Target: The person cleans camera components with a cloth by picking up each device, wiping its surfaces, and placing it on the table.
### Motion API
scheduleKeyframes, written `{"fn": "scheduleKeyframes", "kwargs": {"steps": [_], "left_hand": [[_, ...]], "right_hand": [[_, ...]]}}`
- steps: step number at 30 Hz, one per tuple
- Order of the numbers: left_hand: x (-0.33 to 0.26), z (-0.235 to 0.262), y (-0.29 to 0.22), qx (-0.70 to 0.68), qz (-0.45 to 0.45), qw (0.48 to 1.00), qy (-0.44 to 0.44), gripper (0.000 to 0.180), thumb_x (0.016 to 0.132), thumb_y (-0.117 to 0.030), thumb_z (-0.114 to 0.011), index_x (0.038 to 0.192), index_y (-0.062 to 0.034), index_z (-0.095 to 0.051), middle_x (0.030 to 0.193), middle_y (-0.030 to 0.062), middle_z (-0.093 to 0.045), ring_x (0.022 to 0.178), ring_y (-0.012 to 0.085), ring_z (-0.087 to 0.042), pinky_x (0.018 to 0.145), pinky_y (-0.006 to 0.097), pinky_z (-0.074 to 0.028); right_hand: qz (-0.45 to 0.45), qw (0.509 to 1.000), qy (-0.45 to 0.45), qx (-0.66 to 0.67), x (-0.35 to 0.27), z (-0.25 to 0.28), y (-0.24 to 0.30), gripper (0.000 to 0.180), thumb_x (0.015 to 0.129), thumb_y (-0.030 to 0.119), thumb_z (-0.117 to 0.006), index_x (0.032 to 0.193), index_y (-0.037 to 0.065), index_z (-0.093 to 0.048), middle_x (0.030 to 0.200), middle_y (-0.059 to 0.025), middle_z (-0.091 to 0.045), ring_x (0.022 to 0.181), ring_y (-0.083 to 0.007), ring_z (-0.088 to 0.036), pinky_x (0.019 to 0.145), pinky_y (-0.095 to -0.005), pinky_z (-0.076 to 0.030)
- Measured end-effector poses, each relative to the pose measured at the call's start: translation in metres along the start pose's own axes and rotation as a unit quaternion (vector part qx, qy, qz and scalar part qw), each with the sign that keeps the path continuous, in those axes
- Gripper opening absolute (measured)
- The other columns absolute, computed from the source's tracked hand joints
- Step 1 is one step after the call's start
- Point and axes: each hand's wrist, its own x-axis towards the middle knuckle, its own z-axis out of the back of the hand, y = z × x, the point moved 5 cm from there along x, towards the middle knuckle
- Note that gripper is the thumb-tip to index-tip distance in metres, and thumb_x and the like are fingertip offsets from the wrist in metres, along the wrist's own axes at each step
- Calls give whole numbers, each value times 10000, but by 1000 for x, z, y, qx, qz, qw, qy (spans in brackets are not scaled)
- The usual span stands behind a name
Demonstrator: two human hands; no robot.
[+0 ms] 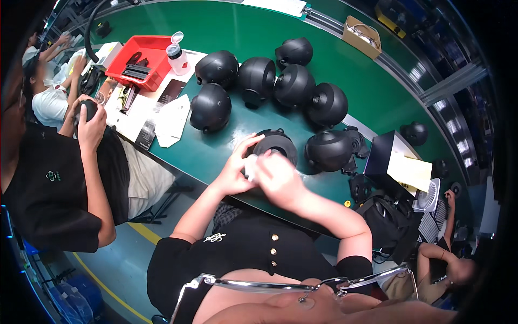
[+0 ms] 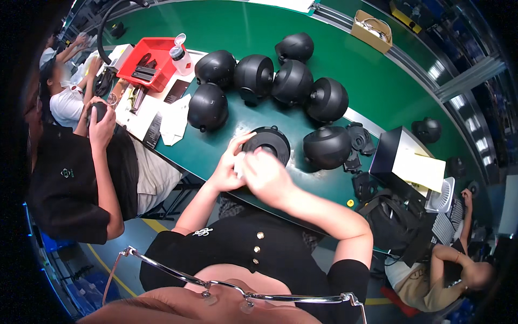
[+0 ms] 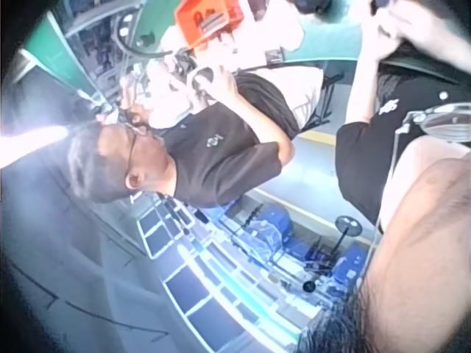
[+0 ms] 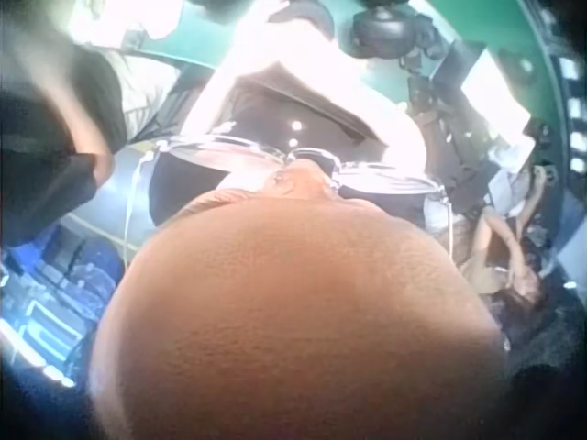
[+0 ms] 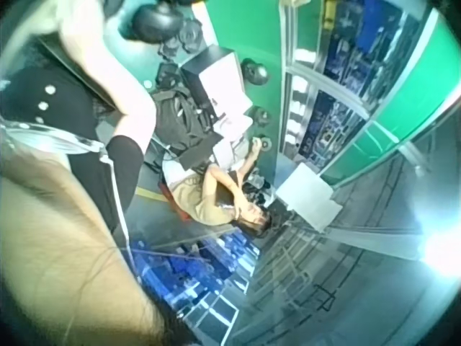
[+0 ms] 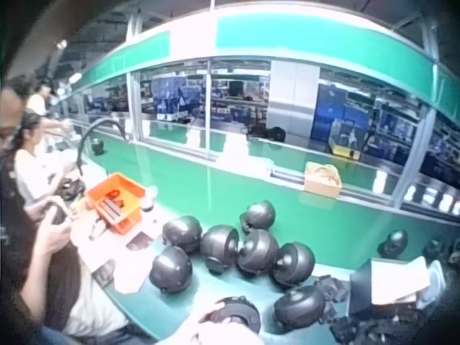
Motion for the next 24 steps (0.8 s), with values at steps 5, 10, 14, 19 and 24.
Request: {"fn": "scheduleKeyframes", "kwargs": {"steps": [5, 10, 14, 19, 24], "left_hand": [[1, 0, 0, 19, -12, 1000, 16, 577, 617, -269, -893, 1148, -140, -709, 1469, 174, -422, 1411, 423, -310, 1144, 545, -271], [3, 0, -5, 38, -18, 999, 17, 561, 605, -245, -895, 1118, -106, -713, 1480, 172, -417, 1405, 426, -312, 1139, 545, -275], [3, 0, 2, 32, -38, 999, 22, 585, 596, -244, -900, 1129, -101, -707, 1482, 178, -410, 1396, 431, -320, 1137, 545, -278], [3, -2, -2, 36, -22, 999, 17, 623, 596, -263, -901, 1178, -152, -708, 1492, 170, -401, 1406, 429, -311, 1136, 549, -285], [-3, -2, 0, 40, -13, 999, -7, 656, 586, -256, -908, 1200, -150, -705, 1488, 168, -410, 1413, 419, -307, 1134, 542, -297]], "right_hand": [[-28, 998, 26, -41, 6, 6, -4, 323, 661, 86, -650, 963, -29, -634, 932, -134, -600, 757, -283, -588, 703, -373, -519], [-116, 988, 49, -93, 19, 20, -45, 363, 676, 84, -636, 1014, -48, -639, 912, -138, -570, 776, -270, -560, 693, -378, -495], [9, 995, 52, -86, 4, 1, -1, 424, 714, 80, -624, 1110, -69, -610, 901, -123, -561, 769, -264, -552, 706, -368, -491], [-125, 983, 68, -119, 6, 36, -67, 350, 728, 33, -616, 1069, -47, -627, 919, -134, -578, 813, -305, -567, 743, -382, -501], [-158, 981, -92, -64, -34, 56, -47, 432, 673, -75, -616, 1089, 26, -669, 970, -148, -606, 807, -312, -605, 701, -404, -521]]}}
